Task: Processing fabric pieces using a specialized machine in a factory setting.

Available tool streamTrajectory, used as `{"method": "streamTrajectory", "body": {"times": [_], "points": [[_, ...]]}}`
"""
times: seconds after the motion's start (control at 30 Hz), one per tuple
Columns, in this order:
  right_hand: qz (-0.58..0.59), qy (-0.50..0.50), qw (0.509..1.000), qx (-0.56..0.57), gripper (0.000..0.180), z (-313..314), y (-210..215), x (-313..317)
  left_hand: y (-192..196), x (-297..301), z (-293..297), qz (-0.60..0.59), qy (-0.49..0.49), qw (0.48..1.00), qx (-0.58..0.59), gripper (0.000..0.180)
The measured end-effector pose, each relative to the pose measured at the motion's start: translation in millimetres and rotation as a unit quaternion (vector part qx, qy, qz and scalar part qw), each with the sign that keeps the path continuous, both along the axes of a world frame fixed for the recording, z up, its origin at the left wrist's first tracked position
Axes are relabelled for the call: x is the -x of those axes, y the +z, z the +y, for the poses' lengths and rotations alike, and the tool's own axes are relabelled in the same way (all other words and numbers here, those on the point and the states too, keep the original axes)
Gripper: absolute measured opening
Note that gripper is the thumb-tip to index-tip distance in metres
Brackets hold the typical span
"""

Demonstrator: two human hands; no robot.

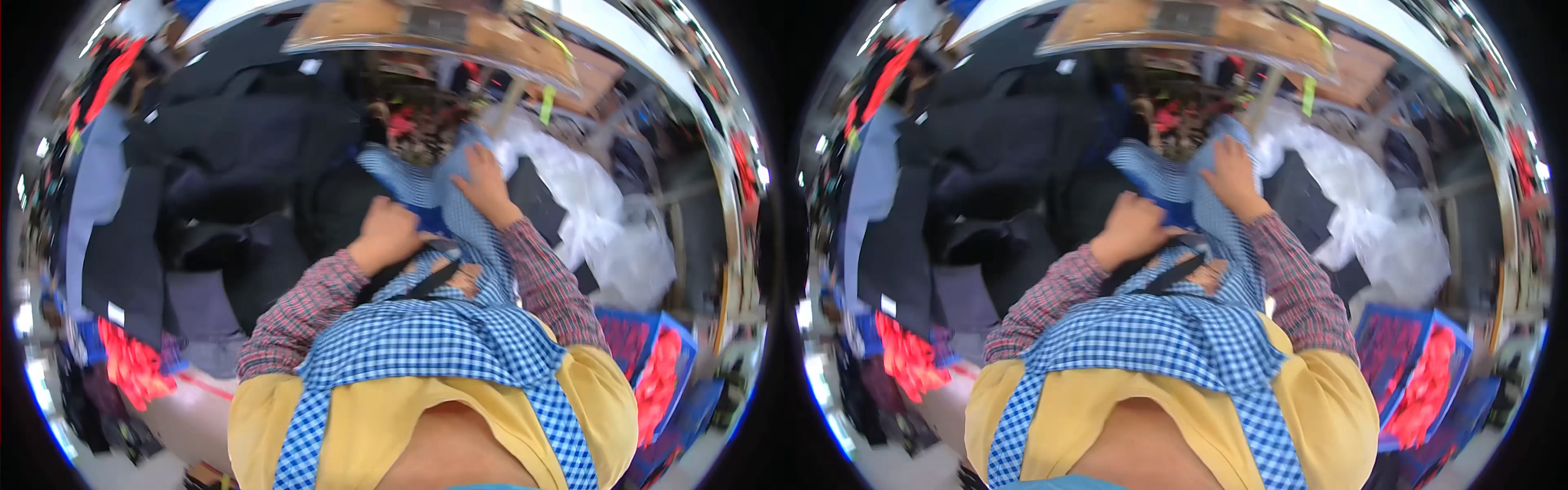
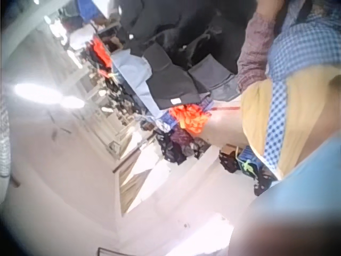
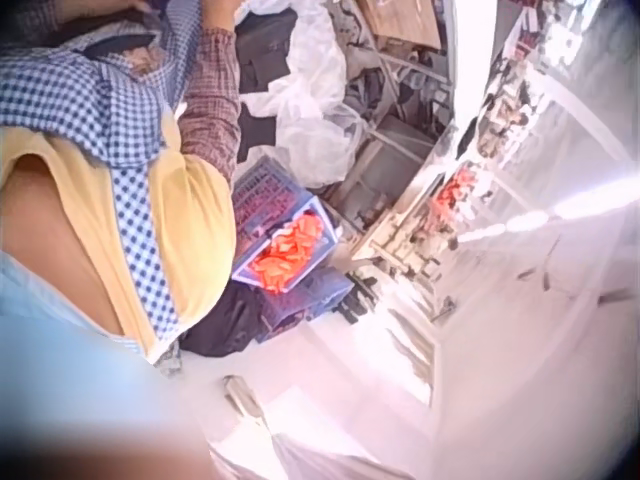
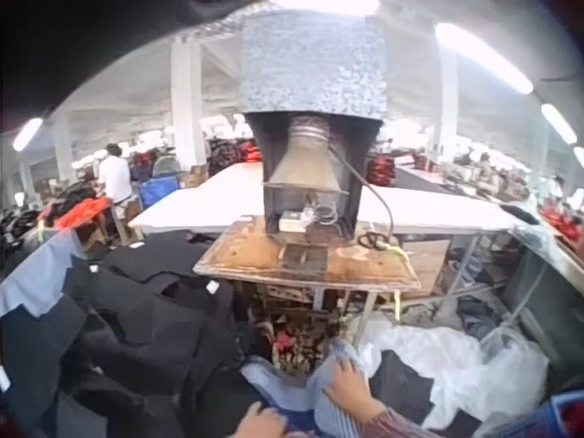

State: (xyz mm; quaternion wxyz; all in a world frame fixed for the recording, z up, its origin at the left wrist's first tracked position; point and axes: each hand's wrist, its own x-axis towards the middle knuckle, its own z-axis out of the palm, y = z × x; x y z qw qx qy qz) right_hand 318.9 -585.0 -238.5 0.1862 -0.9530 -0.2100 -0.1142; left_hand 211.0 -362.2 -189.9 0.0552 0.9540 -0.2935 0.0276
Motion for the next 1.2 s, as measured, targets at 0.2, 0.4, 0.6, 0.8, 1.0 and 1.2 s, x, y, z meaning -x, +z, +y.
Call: {"method": "streamTrajectory", "body": {"times": [0.2, 0.4, 0.6, 0.8, 1.0, 1.2], "points": [[-0.046, -0.054, 0.99, -0.123, 0.063, -3.0, -10.0, 18.2, -20.6, -28.8, 51.5, -0.048, 0.166, 0.975, -0.138, 0.059], [-0.022, -0.148, 0.982, -0.113, 0.048, -3.8, -0.3, 32.8, -46.5, -48.4, 58.8, -0.003, 0.143, 0.982, -0.12, 0.043], [-0.064, -0.086, 0.987, -0.116, 0.026, -6.8, -4.7, 26.6, -23.9, -62.9, 77.3, 0.183, 0.094, 0.972, 0.112, 0.02], [0.041, -0.002, 0.956, -0.29, 0.026, -14.7, 36.8, 47.8, 73.3, -34.5, 71.6, 0.238, 0.118, 0.925, 0.271, 0.024], [-0.013, -0.103, 0.943, -0.316, 0.029, -35.2, -5.5, 51.0, 26.8, -68.9, 78.6, 0.103, 0.187, 0.974, -0.075, 0.02], [0.079, -0.225, 0.916, -0.323, 0.038, -82.5, -42.4, 83.2, -10.2, -120.6, 49.9, 0.01, 0.113, 0.992, -0.059, 0.037]]}}
